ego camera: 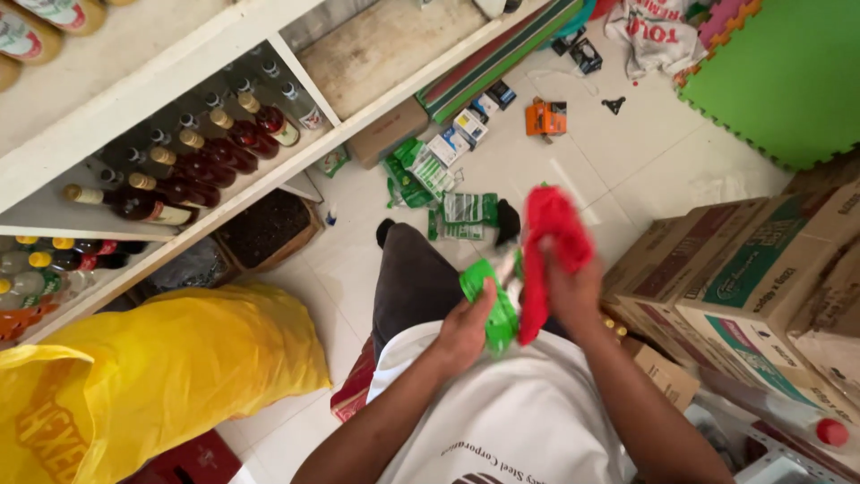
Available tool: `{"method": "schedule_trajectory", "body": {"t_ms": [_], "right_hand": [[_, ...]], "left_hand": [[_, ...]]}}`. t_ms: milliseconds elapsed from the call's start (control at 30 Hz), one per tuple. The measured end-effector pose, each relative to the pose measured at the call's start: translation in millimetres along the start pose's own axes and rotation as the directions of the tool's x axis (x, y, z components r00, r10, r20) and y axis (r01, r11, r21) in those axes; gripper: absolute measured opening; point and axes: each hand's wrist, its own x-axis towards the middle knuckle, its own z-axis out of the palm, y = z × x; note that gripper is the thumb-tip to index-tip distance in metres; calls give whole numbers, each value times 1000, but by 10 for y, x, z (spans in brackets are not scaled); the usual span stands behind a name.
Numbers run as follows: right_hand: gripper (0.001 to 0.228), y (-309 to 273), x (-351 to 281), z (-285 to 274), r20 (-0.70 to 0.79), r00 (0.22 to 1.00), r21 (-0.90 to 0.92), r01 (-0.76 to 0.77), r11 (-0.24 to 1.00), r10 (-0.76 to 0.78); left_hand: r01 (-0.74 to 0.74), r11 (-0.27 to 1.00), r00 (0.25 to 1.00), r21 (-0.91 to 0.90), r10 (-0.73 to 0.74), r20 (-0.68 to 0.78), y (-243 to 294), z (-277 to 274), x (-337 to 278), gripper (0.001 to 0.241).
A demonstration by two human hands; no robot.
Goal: The person wipes packaged products clean with a cloth, holding each package with one hand and wiping with the other, then places the cleaned packages onto a shelf.
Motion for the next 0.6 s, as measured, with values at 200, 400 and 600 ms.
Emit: {"method": "schedule_trajectory", "body": {"t_ms": [200,400,600], "right_hand": [[20,97,18,-18,-67,992,53,-103,993,107],[26,-789,-380,271,140,815,-119,577,808,-562],[27,-186,281,182,2,992,-64,124,990,-124]], "left_hand": [[-57,995,995,85,50,84,9,106,-37,45],[-45,980,999,-193,44,-9,489,268,-126,56],[-35,967,997,-252,52,59,-43,-305,-65,62]]}}
